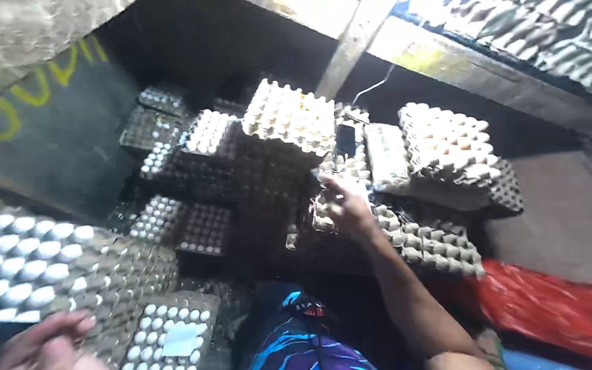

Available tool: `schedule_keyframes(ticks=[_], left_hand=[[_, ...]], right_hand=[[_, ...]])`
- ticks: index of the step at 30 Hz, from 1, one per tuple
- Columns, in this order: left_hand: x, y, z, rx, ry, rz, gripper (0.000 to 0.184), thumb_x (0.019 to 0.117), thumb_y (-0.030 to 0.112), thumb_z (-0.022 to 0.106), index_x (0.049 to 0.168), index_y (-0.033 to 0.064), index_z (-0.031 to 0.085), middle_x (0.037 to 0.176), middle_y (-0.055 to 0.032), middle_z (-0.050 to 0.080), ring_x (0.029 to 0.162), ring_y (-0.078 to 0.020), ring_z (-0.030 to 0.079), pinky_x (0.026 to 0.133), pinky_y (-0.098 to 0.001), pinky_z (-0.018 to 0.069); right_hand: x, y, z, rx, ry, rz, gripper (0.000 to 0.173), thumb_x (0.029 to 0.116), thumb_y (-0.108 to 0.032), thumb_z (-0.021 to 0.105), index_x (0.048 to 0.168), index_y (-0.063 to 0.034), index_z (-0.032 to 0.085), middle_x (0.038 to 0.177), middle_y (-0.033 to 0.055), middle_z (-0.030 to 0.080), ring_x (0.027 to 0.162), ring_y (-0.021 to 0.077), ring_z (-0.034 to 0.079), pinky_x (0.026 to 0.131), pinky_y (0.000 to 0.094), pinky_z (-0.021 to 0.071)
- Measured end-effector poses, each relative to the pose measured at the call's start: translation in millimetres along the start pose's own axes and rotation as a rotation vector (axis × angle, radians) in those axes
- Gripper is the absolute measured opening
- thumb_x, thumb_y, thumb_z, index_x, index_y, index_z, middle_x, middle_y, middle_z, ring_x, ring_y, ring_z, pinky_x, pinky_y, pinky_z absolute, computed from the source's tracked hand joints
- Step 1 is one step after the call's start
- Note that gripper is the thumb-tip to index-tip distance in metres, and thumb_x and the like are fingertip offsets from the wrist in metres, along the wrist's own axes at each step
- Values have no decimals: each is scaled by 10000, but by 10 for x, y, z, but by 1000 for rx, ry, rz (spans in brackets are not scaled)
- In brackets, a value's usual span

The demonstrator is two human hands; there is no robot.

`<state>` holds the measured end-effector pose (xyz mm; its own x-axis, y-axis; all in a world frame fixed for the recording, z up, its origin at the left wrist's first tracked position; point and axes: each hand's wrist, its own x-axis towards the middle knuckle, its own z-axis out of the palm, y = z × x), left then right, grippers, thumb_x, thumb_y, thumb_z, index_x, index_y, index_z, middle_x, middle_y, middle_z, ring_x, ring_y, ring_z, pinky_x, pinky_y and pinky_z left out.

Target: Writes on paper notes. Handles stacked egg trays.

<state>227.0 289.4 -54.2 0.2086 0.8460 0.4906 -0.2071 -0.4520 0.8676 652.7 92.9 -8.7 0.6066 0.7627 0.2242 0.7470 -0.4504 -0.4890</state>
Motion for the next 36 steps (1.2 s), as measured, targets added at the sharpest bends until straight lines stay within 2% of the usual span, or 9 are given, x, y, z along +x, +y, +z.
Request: schedule_keyframes(ticks=[4, 6, 9, 13, 22, 26, 29, 32, 36], left_hand=[[402, -356, 1223, 82, -345, 100, 261, 1023, 119, 495, 1183, 32, 682, 1127, -53, 689, 1006, -163, 670, 893, -352, 586], [636, -568, 1948, 220, -538, 211, 267, 986, 194, 606, 1194, 81, 728, 1198, -78, 681, 1119, -192, 650, 975, -394, 566], [1037, -934, 2971, 579, -774, 395, 404, 990, 458, 605, 1339, 265, 671, 1447, -24, 561, 1334, -241, 514, 1077, -503, 447], [1524, -1448, 4044, 955, -925, 574, 461, 986, 463, 602, 1416, 296, 605, 1599, -113, 410, 1469, -384, 358, 1177, -647, 251], [2175, -1595, 4408, 804, -1257, 600, 327, 978, 385, 660, 1281, 264, 691, 1510, -25, 526, 1340, -271, 544, 1036, -495, 518], [2471, -1266, 4421, 764, -1159, 669, 333, 1022, 288, 573, 1323, 192, 678, 1479, -10, 572, 1268, -212, 617, 1045, -472, 520], [2656, -1133, 4330, 704, -861, 721, 291, 956, 84, 629, 1224, 131, 733, 1261, -122, 695, 1162, -317, 660, 1018, -543, 502], [2912, -1067, 4388, 586, -559, 708, 291, 950, 9, 576, 1163, 109, 747, 1249, -94, 703, 1214, -231, 645, 1087, -434, 493], [3077, -747, 4281, 380, -291, 429, 228, 1033, 134, 572, 1232, 53, 648, 1206, -79, 670, 1076, -136, 668, 950, -351, 575]], right_hand=[[-370, 1374, -354, -287, 191, 587, 421, 971, -182, 628, 1382, -90, 618, 1317, 248, 593, 1115, 438, 641, 908, 668, 530], [-572, 1764, -323, -309, 165, 739, 429, 961, -209, 617, 1369, -77, 632, 1343, 255, 591, 1177, 433, 622, 973, 646, 512], [-749, 1985, -259, -240, 153, 793, 397, 976, -161, 574, 1347, -37, 643, 1323, 262, 601, 1225, 415, 597, 1035, 600, 487], [-727, 2076, -84, -142, 212, 717, 408, 987, -134, 520, 1368, -47, 637, 1282, 240, 623, 1202, 376, 608, 1041, 557, 489], [-669, 2190, -92, -161, 62, 585, 482, 957, -298, 503, 1362, -89, 660, 1340, 187, 626, 1241, 406, 583, 1037, 613, 463], [-492, 2180, -385, -233, -84, 526, 467, 985, -371, 495, 1321, -111, 690, 1347, 150, 644, 1214, 436, 594, 962, 642, 491], [-275, 2105, -510, -231, 9, 378, 506, 981, -435, 432, 1283, -144, 715, 1267, 111, 697, 1121, 370, 665, 902, 586, 535], [120, 1883, -482, -178, 133, 180, 481, 1000, -443, 445, 1292, -172, 714, 1219, 82, 721, 1069, 296, 707, 847, 532, 581], [760, 1342, -326, -95, 209, -157, 423, 997, -402, 557, 1349, -204, 681, 1298, 55, 692, 1133, 244, 682, 894, 462, 583]])
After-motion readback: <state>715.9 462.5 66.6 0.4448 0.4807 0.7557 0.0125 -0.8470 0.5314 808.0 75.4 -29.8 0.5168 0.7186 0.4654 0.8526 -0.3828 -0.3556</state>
